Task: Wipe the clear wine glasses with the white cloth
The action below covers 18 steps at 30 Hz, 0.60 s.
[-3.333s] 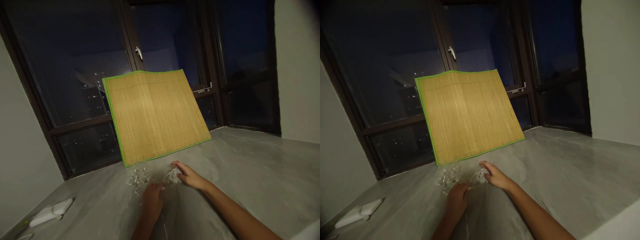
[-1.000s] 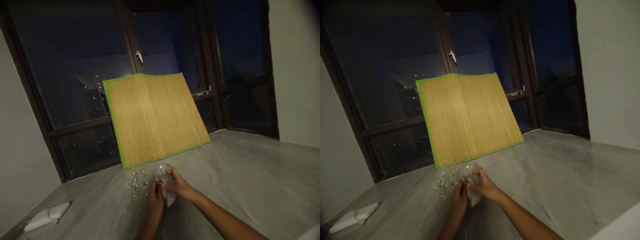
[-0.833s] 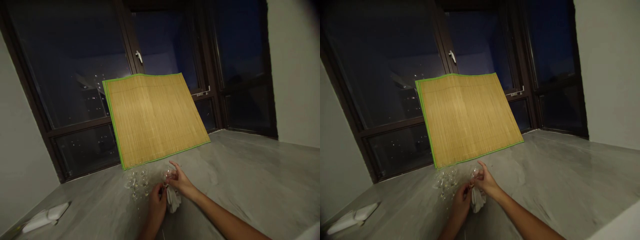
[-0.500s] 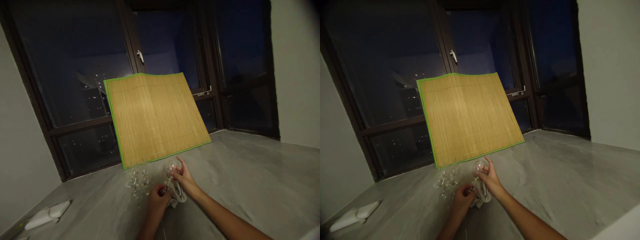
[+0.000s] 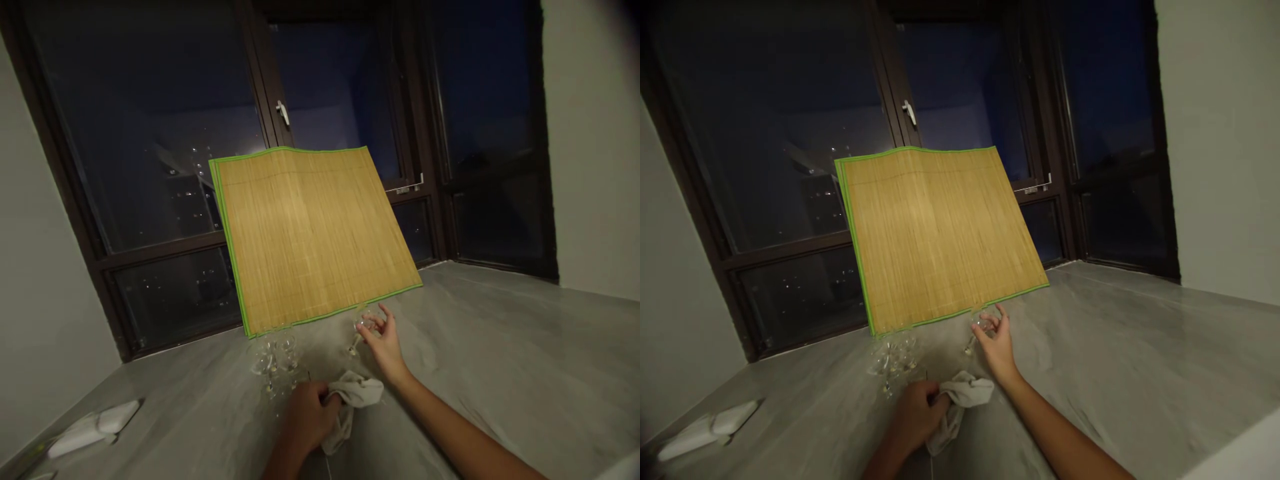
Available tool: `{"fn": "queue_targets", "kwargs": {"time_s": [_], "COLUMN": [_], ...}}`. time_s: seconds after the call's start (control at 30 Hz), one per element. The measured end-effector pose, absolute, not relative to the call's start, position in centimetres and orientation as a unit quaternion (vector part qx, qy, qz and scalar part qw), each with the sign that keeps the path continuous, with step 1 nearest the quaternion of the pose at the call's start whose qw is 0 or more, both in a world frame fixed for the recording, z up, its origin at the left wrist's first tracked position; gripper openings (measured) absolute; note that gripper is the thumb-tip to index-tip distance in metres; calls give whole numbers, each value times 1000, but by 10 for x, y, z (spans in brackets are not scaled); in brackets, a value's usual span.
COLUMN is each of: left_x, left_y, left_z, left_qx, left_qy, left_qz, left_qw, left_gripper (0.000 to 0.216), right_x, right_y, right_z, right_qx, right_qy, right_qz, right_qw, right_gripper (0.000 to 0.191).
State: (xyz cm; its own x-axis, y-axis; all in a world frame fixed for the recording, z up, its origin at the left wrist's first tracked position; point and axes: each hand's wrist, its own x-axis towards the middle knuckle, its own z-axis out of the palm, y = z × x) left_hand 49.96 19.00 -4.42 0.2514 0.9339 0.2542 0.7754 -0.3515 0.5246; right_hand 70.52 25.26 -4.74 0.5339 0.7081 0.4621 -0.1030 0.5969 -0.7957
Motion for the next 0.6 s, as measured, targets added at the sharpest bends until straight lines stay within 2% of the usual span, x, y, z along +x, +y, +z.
{"fn": "queue_targets", "kwargs": {"time_s": [0.07, 0.17, 0.27, 0.4, 0.6], "left_x": [495, 491, 487, 484, 482], "left_y": [185, 183, 185, 189, 194], "left_z": [-35, -25, -22, -24, -26], "left_qx": [787, 786, 775, 778, 699], "left_qy": [525, 461, 425, 402, 436], "left_qz": [301, 388, 437, 453, 559], "left_qw": [120, 134, 164, 166, 95], "left_gripper": [25, 16, 11, 22, 19], "right_x": [708, 709, 707, 706, 710], "right_y": [257, 259, 259, 260, 268], "right_z": [-52, -58, -61, -66, -75], "right_qx": [-401, -435, -462, -486, -513], "right_qy": [-439, -490, -523, -541, -549], "right_qz": [193, 160, 155, 169, 178], "right_qw": [781, 739, 699, 665, 636], "right_gripper": [81, 84, 86, 86, 82]}}
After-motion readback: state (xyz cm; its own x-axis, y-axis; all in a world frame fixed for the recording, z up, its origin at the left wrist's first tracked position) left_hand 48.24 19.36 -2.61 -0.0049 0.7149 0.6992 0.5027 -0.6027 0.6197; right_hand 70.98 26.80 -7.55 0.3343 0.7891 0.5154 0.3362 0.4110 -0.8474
